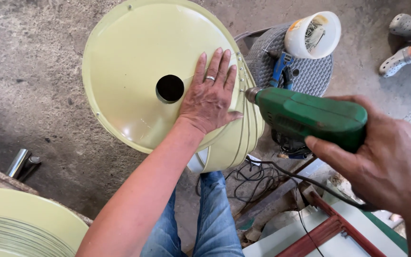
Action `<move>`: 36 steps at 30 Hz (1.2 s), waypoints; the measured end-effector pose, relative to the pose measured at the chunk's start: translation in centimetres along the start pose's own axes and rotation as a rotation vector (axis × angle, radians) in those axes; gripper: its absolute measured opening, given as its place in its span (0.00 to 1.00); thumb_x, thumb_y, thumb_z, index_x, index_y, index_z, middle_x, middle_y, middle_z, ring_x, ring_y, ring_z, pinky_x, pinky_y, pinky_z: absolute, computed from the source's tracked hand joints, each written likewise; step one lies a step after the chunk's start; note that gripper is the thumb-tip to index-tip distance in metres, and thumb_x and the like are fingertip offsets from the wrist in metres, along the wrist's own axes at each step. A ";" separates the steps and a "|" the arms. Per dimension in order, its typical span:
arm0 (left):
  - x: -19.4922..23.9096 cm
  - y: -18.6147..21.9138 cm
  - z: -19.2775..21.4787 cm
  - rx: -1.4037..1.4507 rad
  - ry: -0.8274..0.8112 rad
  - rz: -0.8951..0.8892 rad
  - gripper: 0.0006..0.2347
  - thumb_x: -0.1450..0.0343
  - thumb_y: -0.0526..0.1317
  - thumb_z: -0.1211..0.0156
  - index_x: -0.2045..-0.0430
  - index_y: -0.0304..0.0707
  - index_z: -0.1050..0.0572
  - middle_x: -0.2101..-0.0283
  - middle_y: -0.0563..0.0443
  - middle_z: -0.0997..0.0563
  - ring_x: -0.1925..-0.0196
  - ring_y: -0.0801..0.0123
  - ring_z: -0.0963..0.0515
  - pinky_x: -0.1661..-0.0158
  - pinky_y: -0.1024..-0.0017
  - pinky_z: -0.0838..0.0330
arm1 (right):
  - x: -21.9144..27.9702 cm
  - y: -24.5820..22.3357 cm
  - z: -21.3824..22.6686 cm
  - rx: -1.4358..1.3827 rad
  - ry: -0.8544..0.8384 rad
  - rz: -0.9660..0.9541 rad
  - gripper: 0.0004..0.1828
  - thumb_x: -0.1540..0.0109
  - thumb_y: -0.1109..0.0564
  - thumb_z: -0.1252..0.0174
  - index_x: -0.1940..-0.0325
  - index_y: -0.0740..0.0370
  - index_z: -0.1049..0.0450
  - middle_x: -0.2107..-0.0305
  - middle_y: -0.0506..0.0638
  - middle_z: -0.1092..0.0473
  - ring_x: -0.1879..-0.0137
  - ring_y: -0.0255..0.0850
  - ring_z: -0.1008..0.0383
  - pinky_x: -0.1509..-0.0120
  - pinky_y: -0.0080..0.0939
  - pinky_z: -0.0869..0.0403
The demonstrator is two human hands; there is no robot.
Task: The person sits on a stool in a workshop and attaches curved sheet-metal panels to a round fan inlet disc. They align each panel against the disc, then use a hand riveter to set rivets through the overlapping edges, taking rivets from a bowl and repositioning the assembly between rivets.
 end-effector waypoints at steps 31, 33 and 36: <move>-0.2 0.0 -0.4 -0.010 -0.035 -0.008 0.50 0.41 0.71 0.37 0.32 0.29 0.37 0.25 0.29 0.47 0.22 0.43 0.55 0.27 0.45 0.68 | -1.6 -6.9 2.0 0.430 0.089 0.238 0.33 0.47 0.41 0.27 0.45 0.60 0.23 0.69 0.59 0.20 0.65 0.47 0.17 0.57 0.46 0.19; -0.1 0.1 -0.4 -0.006 -0.038 -0.012 0.50 0.41 0.71 0.37 0.32 0.28 0.37 0.25 0.29 0.47 0.22 0.43 0.55 0.27 0.45 0.68 | -1.8 -7.1 2.1 0.441 0.079 0.230 0.33 0.47 0.41 0.28 0.44 0.59 0.23 0.69 0.59 0.20 0.65 0.47 0.17 0.57 0.46 0.19; -0.1 0.1 -0.4 0.001 -0.037 -0.013 0.50 0.41 0.70 0.36 0.32 0.27 0.37 0.25 0.28 0.47 0.22 0.43 0.55 0.27 0.45 0.68 | -1.9 -6.8 2.1 0.448 0.070 0.241 0.34 0.48 0.40 0.28 0.43 0.59 0.24 0.68 0.59 0.20 0.64 0.48 0.17 0.57 0.46 0.19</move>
Point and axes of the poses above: each hand's wrist, its own x-axis away from the middle knuckle, its own z-axis out of the back of the hand, y = z × x, the point moved 9 cm from there along -x, towards the middle knuckle
